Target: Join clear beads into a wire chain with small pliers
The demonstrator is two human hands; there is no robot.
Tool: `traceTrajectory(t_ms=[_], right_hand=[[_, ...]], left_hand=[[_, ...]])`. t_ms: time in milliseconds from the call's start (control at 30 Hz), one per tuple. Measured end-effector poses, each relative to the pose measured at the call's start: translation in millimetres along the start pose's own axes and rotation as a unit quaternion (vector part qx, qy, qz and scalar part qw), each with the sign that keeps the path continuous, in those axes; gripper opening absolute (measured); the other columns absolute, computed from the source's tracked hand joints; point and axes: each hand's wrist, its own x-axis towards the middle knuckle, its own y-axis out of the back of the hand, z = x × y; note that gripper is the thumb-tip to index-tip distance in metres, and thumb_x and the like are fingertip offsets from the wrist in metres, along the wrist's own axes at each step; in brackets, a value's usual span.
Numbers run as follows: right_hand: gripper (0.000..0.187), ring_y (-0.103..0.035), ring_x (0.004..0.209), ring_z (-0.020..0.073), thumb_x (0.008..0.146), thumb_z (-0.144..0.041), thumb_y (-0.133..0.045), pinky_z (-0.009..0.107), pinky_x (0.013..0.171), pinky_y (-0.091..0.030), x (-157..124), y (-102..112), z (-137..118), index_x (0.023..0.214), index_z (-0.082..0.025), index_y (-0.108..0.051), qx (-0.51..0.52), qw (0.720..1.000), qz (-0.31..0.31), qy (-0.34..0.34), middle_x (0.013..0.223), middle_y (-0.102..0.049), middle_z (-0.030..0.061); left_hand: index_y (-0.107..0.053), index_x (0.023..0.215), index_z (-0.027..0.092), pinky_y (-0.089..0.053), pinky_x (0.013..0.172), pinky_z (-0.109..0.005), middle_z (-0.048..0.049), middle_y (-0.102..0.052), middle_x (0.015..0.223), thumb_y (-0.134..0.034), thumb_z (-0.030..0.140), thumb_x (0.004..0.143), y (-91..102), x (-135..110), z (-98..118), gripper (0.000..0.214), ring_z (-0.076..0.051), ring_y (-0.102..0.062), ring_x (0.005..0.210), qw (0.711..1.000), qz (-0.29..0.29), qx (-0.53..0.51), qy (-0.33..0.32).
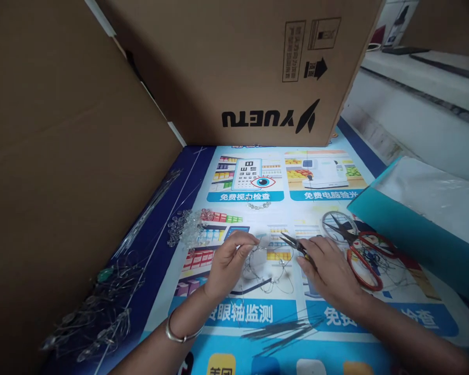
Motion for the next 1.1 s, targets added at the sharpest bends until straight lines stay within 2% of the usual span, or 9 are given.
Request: traceTrajectory(t_ms=[167,400,600,700,900,1100], right_hand=[[0.037,-0.041,0.105,0.0281,0.088,-0.03,-0.043,0.046,0.089,-0.033,11.0,-2.4,-2.0,0.122,-0.018,-0.05,-0.041,0.997,-0.04,0.051,0.113,-0.051,0.0118],[0.029,-0.04,0.106,0.0268,0.084,-0.029,-0.05,0.044,0.089,-0.029,18.1,10.0,-7.3,0.112,-0.021,-0.057,-0.011,0.998,0.031,0.048,0.112,-0.054,0.0085],[0.022,-0.047,0.096,0.0235,0.084,-0.023,-0.05,0.042,0.087,-0.029,22.3,11.7,-12.4,0.103,-0.02,-0.061,-0.039,0.995,-0.02,0.095,0.098,-0.06,0.0078],[0.02,-0.05,0.092,0.0214,0.086,-0.021,-0.048,0.039,0.084,-0.033,19.2,14.0,-11.8,0.098,-0.019,-0.063,-0.018,0.993,-0.015,0.113,0.094,-0.061,0.0074],[0.018,-0.05,0.088,0.0192,0.086,-0.02,-0.049,0.036,0.081,-0.038,20.5,28.7,-28.8,0.097,-0.017,-0.063,0.084,0.982,0.094,0.142,0.093,-0.061,0.0071],[0.018,-0.048,0.09,0.0202,0.085,-0.028,-0.052,0.036,0.08,-0.04,38.0,28.0,-48.3,0.097,-0.019,-0.063,0.109,0.982,0.057,0.146,0.094,-0.057,0.0072]], left_hand=[[-0.058,0.09,0.018,-0.045,0.077,-0.032,-0.0059,-0.061,0.088,-0.05,0.015,0.086,1.2,-0.8,-0.9,0.009,-0.017,-0.057,0.086,1.0,-0.008,0.005,-0.007],[-0.059,0.09,0.017,-0.044,0.076,-0.031,-0.0067,-0.061,0.087,-0.05,0.016,0.086,1.2,-2.2,3.3,0.01,-0.017,-0.056,0.084,0.999,-0.017,0.034,-0.003],[-0.06,0.09,0.016,-0.044,0.075,-0.03,-0.0073,-0.061,0.086,-0.049,0.02,0.087,0.4,-2.4,4.2,0.012,-0.017,-0.056,0.082,0.998,-0.024,0.048,0.028],[-0.06,0.089,0.016,-0.045,0.073,-0.029,-0.0065,-0.061,0.084,-0.05,0.02,0.087,0.1,-2.3,2.9,0.011,-0.016,-0.056,0.081,0.998,-0.026,0.051,0.029],[-0.061,0.087,0.016,-0.043,0.071,-0.029,-0.0053,-0.06,0.079,-0.05,0.019,0.086,0.4,-2.6,0.0,0.011,-0.015,-0.054,0.075,0.997,-0.056,0.061,0.006],[-0.061,0.085,0.018,-0.043,0.075,-0.031,-0.0048,-0.062,0.079,-0.051,0.02,0.086,-0.4,-0.3,1.6,0.011,-0.016,-0.054,0.077,0.994,-0.059,0.081,-0.034]])
